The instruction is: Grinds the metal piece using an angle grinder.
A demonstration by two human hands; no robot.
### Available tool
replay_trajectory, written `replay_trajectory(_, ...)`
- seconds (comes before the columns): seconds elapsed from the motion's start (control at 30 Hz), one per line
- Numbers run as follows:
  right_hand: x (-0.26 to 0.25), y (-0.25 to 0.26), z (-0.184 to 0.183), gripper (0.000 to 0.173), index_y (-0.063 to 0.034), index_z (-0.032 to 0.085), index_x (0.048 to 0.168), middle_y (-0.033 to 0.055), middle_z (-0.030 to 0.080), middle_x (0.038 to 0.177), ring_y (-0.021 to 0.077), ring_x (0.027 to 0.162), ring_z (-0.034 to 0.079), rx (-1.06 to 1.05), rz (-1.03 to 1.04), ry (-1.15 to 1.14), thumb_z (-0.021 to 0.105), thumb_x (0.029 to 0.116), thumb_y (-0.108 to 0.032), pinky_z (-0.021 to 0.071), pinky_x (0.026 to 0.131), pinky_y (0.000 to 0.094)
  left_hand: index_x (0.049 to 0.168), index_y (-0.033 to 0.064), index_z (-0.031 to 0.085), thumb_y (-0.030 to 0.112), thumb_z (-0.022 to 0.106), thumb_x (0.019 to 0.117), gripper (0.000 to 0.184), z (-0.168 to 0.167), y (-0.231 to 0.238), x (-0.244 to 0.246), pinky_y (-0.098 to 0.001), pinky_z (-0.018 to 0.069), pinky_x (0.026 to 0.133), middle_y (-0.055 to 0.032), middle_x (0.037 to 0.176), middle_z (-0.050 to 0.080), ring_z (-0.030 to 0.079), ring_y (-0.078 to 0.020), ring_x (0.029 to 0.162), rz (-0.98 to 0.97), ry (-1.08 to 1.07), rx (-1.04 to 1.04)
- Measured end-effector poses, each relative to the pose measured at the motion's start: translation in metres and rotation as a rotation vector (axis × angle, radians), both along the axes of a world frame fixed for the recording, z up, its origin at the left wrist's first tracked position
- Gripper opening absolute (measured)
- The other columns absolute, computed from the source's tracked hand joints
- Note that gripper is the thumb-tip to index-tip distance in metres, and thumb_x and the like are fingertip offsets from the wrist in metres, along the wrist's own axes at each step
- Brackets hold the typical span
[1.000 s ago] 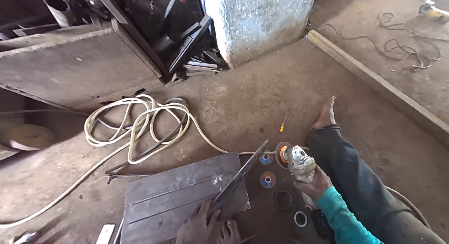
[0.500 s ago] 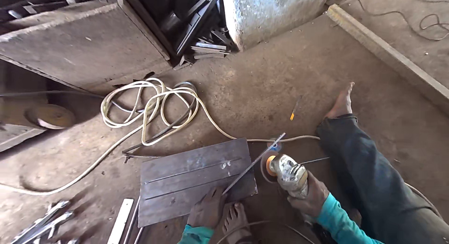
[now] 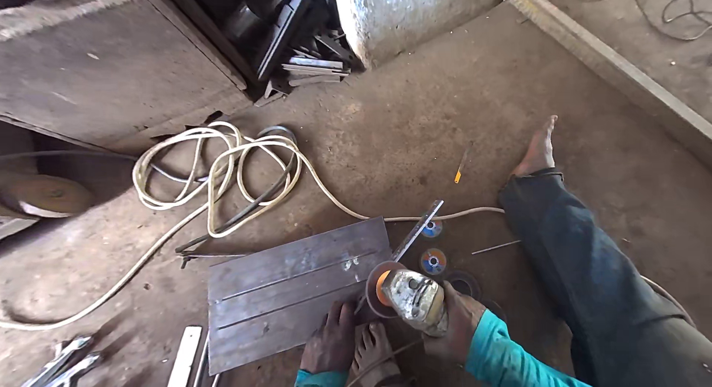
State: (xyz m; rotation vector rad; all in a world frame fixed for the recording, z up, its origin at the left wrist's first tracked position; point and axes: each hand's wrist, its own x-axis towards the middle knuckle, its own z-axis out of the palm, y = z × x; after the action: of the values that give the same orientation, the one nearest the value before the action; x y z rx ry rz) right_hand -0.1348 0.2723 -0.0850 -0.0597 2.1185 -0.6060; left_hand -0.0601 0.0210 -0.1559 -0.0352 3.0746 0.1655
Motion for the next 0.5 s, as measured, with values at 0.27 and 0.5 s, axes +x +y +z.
replay_trajectory(0.27, -0.02, 0.024, -0.012, 0.1, -0.0047, 0.045, 0.148, 0.014, 0.073, 0.115, 0.029, 0.108, 0.072, 0.113, -0.252, 0.111, 0.086, 0.0695, -0.052, 0.0561, 0.096, 0.0507, 0.108, 0.0023, 0.073, 0.0, 0.072, 0.0877, 0.02, 0.001, 0.005, -0.002, -0.0506, 0.06, 0.053, -0.0198, 0.098, 0.072, 0.074, -0.0384, 0.071, 0.023, -0.004, -0.04)
replay_trajectory(0.5, 0.003, -0.011, 0.001, 0.108, -0.0035, 0.035, 0.156, 0.0188, 0.065, 0.133, 0.0334, 0.119, 0.067, -0.057, 0.059, -0.051, 0.083, 0.0735, -0.053, 0.0539, 0.101, 0.0536, 0.101, -0.0035, 0.071, -0.003, 0.072, 0.0823, 0.018, -0.006, 0.0, 0.0, -0.0496, 0.06, 0.053, -0.0226, 0.097, 0.071, 0.074, -0.0392, 0.072, -0.018, 0.059, -0.023)
